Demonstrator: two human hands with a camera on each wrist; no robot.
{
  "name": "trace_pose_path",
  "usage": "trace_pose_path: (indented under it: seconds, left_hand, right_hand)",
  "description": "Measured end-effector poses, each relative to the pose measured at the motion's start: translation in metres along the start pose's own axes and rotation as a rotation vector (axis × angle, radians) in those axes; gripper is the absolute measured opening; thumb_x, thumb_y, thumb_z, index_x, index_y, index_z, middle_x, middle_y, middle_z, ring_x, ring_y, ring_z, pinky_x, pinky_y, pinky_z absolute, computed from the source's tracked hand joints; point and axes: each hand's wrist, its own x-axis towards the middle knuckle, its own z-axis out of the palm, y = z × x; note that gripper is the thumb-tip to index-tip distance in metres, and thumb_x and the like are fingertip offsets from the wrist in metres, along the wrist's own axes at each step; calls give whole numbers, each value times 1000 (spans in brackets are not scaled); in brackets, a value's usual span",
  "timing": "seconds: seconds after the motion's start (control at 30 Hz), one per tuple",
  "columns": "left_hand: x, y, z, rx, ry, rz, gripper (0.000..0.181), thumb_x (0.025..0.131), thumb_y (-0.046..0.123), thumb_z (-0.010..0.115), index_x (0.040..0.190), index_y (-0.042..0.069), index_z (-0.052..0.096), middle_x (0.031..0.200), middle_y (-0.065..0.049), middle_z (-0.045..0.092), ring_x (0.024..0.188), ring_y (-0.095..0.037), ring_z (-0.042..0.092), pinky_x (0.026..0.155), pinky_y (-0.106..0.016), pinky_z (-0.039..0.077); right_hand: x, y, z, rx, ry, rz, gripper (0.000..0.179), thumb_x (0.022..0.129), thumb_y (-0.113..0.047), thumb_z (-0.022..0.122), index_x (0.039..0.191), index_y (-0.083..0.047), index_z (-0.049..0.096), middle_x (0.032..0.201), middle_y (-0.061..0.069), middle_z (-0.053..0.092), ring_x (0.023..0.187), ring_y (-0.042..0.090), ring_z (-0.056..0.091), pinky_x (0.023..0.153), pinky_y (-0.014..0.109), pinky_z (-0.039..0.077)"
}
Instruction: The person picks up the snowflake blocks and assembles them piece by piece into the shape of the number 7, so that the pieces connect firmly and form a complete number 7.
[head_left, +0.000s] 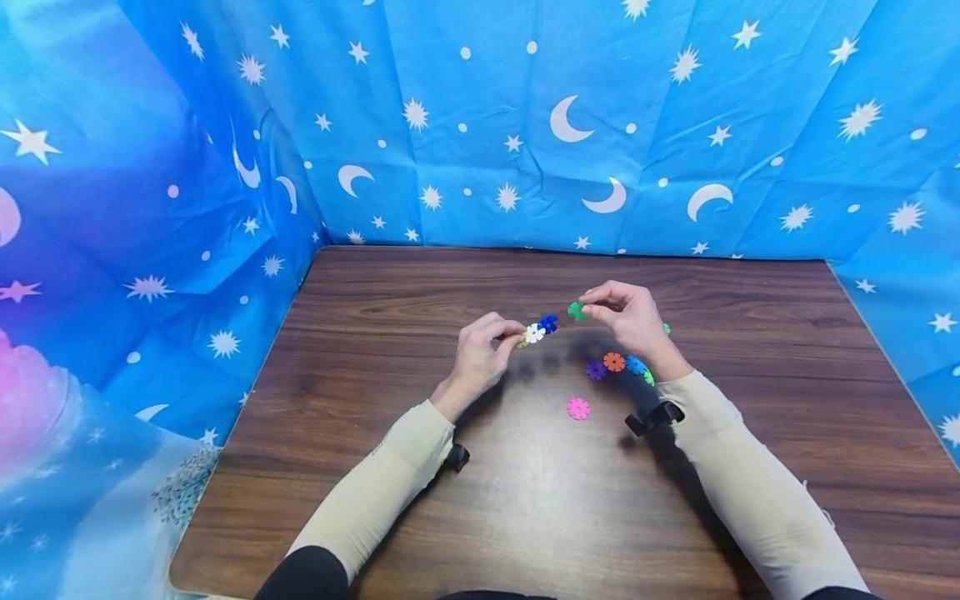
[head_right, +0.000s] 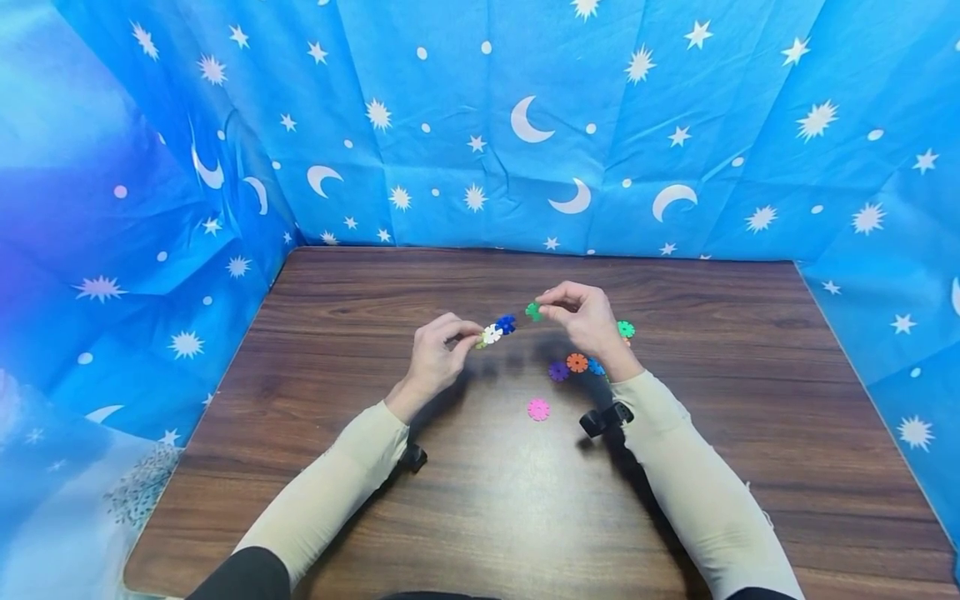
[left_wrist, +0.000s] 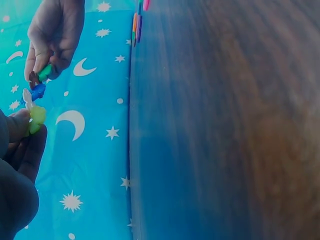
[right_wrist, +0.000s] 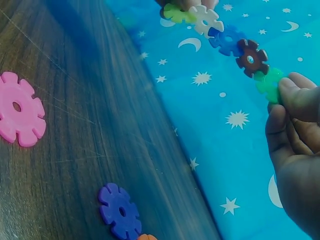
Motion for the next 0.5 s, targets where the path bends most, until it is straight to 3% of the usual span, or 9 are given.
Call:
trace_pose_path:
  seconds: [0.33,0.5]
  left_hand:
    - [0,0,-1,10,7,-20,7,80,1,77,86,5,75,76,-4,66,68,-12,61,60,-28,54]
    - [-1,-1,-2,18,-2,-19,7,80,1,77,85,6,75,75,-3,66,67,-11,61,61,-20,53]
  right_hand:
    - [-1,-6,5,-8,-2,12,11,88,5,67,96,10,69,96,27,69,77,2,65,66,16,54]
    - [-2,-8,5,-24,-11,24,10,88,3,68,96,8,70,96,26,69,78,3,65,67,16,54]
